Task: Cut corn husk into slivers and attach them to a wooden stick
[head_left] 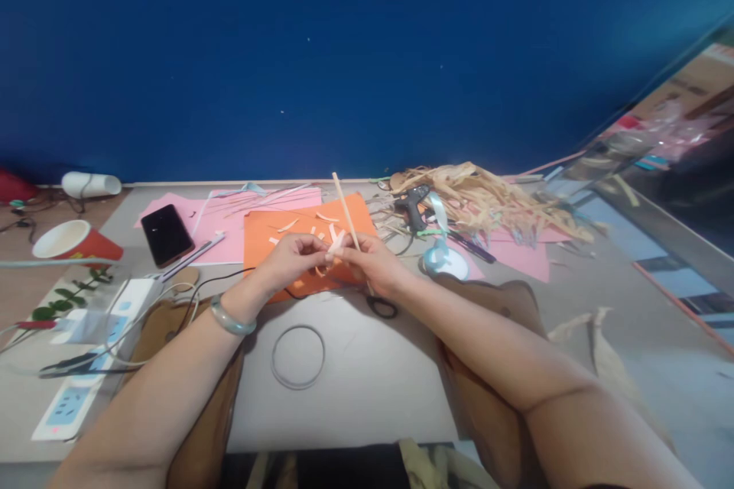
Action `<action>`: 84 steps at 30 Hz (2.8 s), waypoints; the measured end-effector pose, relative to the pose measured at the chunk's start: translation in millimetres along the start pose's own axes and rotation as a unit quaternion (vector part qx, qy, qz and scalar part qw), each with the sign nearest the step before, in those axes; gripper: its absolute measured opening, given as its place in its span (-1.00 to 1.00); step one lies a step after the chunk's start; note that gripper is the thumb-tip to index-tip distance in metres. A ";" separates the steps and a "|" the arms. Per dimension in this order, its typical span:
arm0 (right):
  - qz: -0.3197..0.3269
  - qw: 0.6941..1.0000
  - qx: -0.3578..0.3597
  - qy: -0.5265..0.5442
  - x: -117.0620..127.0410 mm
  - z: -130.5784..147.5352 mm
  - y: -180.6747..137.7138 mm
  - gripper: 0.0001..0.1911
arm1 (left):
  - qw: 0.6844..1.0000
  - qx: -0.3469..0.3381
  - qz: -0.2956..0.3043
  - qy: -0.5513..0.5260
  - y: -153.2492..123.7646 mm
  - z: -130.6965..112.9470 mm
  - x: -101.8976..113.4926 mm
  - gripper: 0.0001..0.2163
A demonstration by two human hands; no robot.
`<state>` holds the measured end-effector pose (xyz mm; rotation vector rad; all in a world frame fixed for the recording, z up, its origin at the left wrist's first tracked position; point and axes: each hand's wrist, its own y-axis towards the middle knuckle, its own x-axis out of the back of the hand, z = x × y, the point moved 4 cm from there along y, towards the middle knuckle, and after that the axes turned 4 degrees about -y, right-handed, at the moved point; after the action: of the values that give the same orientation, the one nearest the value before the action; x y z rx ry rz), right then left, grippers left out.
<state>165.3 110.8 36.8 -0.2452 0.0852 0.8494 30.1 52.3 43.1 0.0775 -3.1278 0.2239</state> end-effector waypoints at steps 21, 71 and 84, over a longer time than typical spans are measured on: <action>0.023 0.967 0.015 -0.254 -6.9 4.5 -5.9 -0.48 | 0.998 -0.004 -0.023 0.064 -5.3 -17.2 -0.1 -0.77; 0.007 0.953 0.059 -0.297 -6.2 6.2 -2.9 -0.46 | 1.000 -0.018 -0.020 0.016 -2.8 -8.2 3.2 -0.75; 0.013 0.993 -0.029 0.111 12.1 32.6 -5.4 -0.46 | 0.997 -0.028 -0.071 -0.005 -6.4 -16.7 20.4 -0.76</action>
<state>176.6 124.3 67.2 -0.3928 0.2727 0.8484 10.0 47.4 60.7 0.3006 -3.1169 0.1339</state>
